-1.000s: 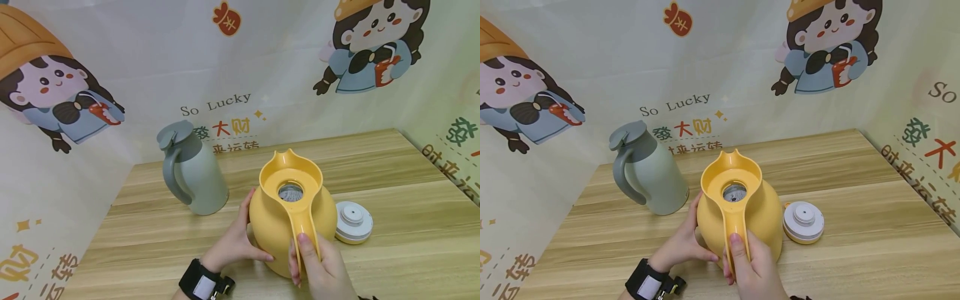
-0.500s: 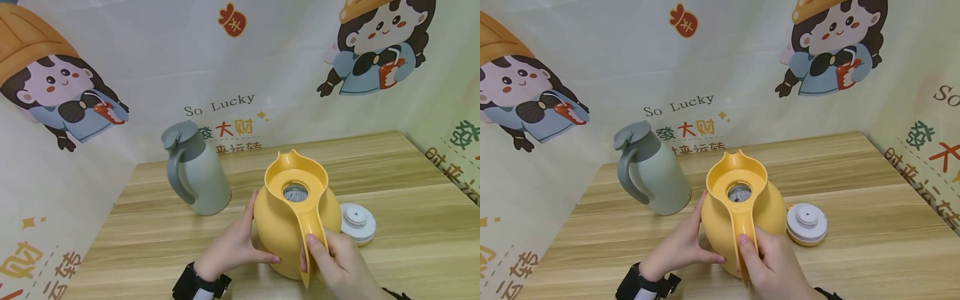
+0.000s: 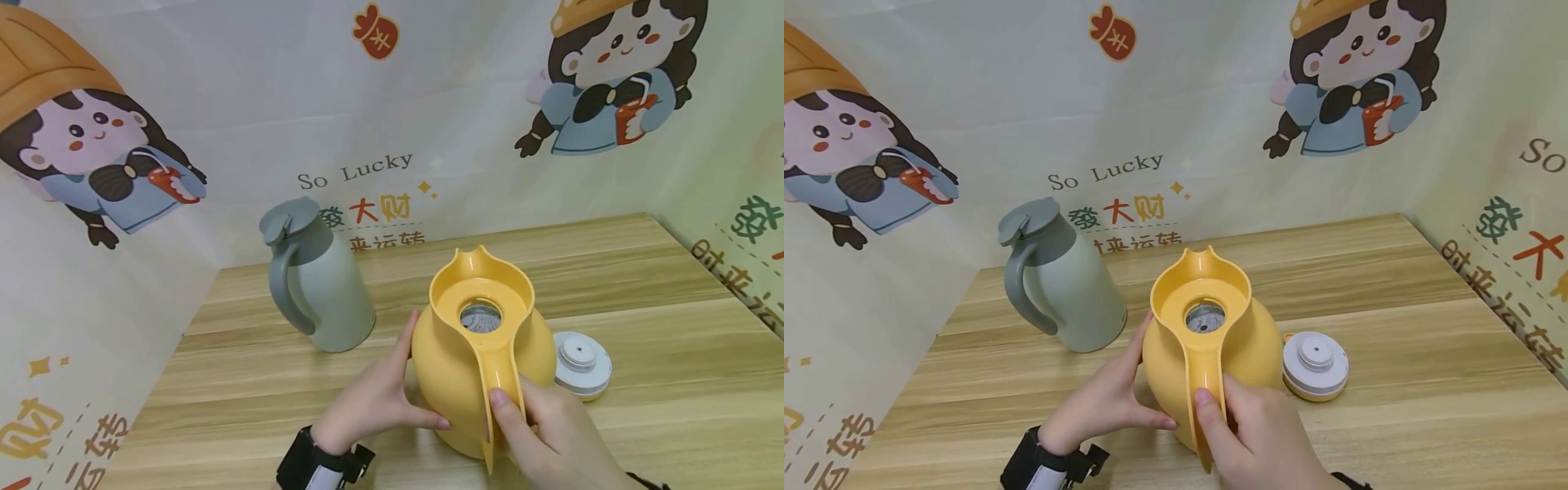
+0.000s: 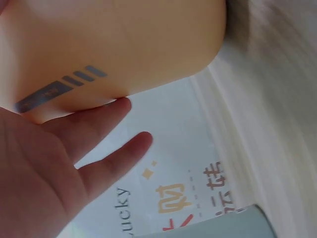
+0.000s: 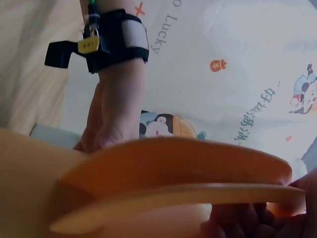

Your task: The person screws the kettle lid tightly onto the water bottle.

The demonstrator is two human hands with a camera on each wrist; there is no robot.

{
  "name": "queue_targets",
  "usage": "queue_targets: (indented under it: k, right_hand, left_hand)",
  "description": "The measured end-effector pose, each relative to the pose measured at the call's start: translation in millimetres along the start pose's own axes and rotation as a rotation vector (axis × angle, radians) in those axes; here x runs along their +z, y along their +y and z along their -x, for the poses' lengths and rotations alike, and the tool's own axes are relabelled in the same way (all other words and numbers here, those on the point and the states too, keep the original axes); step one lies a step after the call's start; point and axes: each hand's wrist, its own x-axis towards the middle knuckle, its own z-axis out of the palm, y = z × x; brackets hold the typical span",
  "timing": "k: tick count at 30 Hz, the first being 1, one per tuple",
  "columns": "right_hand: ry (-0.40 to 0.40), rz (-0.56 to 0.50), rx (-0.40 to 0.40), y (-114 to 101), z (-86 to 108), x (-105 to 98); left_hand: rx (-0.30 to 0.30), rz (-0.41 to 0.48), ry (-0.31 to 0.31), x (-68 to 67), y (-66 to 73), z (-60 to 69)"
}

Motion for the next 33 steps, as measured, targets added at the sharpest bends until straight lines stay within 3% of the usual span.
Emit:
queue_targets:
  k: [4,11,18,23,27,33]
  right_hand:
    - [-0.019,0.102,-0.018,2,-0.9,-6]
    - [-0.085,0.072,-0.051,3,-4.3,-13]
    - [-0.104,0.07,-0.046,0,-6.7,-20]
    - [-0.107,0.072,-0.049,-2,-6.5,-25]
    - [-0.114,0.043,-0.059,-4,-8.6,-33]
    - [-0.111,0.041,0.021,-10,-14.8,-50]
  left_hand:
    - [0.007,-0.067,0.01,-2.5,5.8,3.7]
    - [0.046,-0.264,0.06,-10.8,22.6,14.7]
    - [0.031,-0.451,0.191,-13.6,45.9,28.1]
    - [0.086,-0.563,0.317,-10.0,56.3,34.4]
    - [0.175,-0.554,0.397,-6.7,61.7,37.0]
    - [0.416,-0.364,0.441,1.1,69.1,36.5]
